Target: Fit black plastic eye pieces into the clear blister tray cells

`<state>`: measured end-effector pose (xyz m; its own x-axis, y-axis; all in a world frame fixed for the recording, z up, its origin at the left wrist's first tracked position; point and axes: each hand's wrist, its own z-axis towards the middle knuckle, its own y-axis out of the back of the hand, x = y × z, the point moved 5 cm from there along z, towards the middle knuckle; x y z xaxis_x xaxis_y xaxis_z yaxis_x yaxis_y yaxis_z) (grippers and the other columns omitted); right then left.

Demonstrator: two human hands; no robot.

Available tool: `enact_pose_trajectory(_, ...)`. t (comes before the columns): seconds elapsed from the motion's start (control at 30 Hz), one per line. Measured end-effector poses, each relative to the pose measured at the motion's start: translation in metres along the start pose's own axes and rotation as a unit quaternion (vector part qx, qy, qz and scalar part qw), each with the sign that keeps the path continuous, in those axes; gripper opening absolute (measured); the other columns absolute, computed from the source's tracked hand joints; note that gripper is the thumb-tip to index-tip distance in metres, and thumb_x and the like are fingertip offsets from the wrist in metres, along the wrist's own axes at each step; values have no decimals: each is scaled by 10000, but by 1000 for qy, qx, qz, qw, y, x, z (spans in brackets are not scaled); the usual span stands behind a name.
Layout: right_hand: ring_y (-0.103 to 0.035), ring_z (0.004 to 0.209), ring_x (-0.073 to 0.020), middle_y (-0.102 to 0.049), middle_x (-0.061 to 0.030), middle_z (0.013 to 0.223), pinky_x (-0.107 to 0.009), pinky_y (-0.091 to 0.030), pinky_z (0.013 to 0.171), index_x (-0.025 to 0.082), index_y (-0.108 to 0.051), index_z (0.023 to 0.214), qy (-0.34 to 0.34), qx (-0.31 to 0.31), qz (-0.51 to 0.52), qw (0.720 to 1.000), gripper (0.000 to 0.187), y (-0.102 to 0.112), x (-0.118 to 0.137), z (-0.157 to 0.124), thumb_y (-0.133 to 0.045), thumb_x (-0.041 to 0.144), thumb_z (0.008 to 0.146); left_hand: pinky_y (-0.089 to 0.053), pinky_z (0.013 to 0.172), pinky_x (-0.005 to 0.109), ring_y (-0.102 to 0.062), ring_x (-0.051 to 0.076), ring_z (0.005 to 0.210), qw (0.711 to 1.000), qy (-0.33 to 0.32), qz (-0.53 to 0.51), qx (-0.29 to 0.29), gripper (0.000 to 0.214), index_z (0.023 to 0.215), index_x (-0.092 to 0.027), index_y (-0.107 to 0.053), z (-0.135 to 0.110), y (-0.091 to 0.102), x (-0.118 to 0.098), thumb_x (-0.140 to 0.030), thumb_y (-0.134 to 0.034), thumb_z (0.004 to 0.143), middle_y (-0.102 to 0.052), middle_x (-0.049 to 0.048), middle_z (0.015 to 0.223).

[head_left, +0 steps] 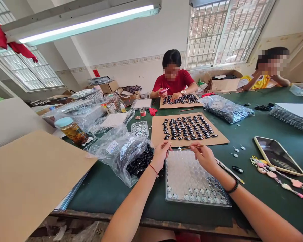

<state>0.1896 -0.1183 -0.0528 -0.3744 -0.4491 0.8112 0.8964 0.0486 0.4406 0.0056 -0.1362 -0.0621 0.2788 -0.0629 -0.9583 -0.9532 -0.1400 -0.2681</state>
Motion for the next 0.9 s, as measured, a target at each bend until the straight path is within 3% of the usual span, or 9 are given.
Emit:
enact_pose_trajectory(0.1, -448, 481, -94, -508, -7, 679, -233, -356, 499, 164, -498, 867, 13, -28, 50, 998, 280, 5, 10, -2, -365, 410, 884, -152, 371, 175, -266, 26, 376, 998, -3, 58, 1, 322, 764, -130, -616, 0, -3, 4, -426, -644, 639, -442, -33, 502)
enact_pose_trajectory(0.2, -446, 453, -79, -517, -1, 688, -222, -361, 484, 165, -479, 874, 8, -66, 135, 989, 265, 10, 12, -4, -359, 401, 890, -234, 416, 184, -357, 53, 434, 994, -19, 111, 2, 288, 736, -118, -656, -1, -7, 7, -380, -677, 618, -484, -13, 503)
enact_pose_trajectory(0.33, -435, 414, -66, -520, 10, 663, -207, -349, 437, 165, -471, 857, 22, -92, 213, 972, 263, 10, 13, -4, -376, 409, 884, -338, 538, 203, -459, 89, 536, 974, -73, 211, 27, 378, 968, -134, -640, -5, -18, 4, -373, -630, 675, -542, -7, 590)
enact_pose_trajectory(0.4, -427, 404, -62, -518, 12, 663, -199, -332, 407, 166, -474, 853, 23, -83, 242, 967, 264, 7, 12, -2, -380, 411, 883, -347, 552, 208, -459, 89, 547, 967, -80, 239, 29, 400, 993, -125, -631, -6, -20, 3, -392, -604, 696, -554, 2, 628)
enact_pose_trajectory(0.57, -417, 382, -51, -520, 20, 660, -182, -304, 370, 166, -468, 836, 13, -86, 304, 949, 270, 5, 13, 1, -389, 421, 876, -356, 524, 210, -465, 95, 538, 963, -79, 256, 26, 454, 1010, -115, -623, -5, -21, 0, -429, -608, 681, -578, 18, 644)
enact_pose_trajectory(0.77, -404, 356, -47, -523, 19, 619, -174, -284, 348, 153, -477, 816, -14, -107, 354, 929, 309, 11, 17, 6, -405, 451, 857, -401, 562, 217, -495, 101, 554, 956, -108, 273, 15, 378, 901, -117, -658, -10, -22, -7, -403, -642, 655, -612, 23, 666)
enact_pose_trajectory(0.9, -397, 354, -49, -527, 15, 599, -170, -292, 343, 150, -475, 799, -29, -153, 390, 907, 319, 24, 14, 9, -442, 465, 834, -357, 469, 157, -448, 53, 488, 973, -108, 204, -12, 333, 879, -128, -654, 5, 1, -25, -358, -677, 640, -558, -10, 600)
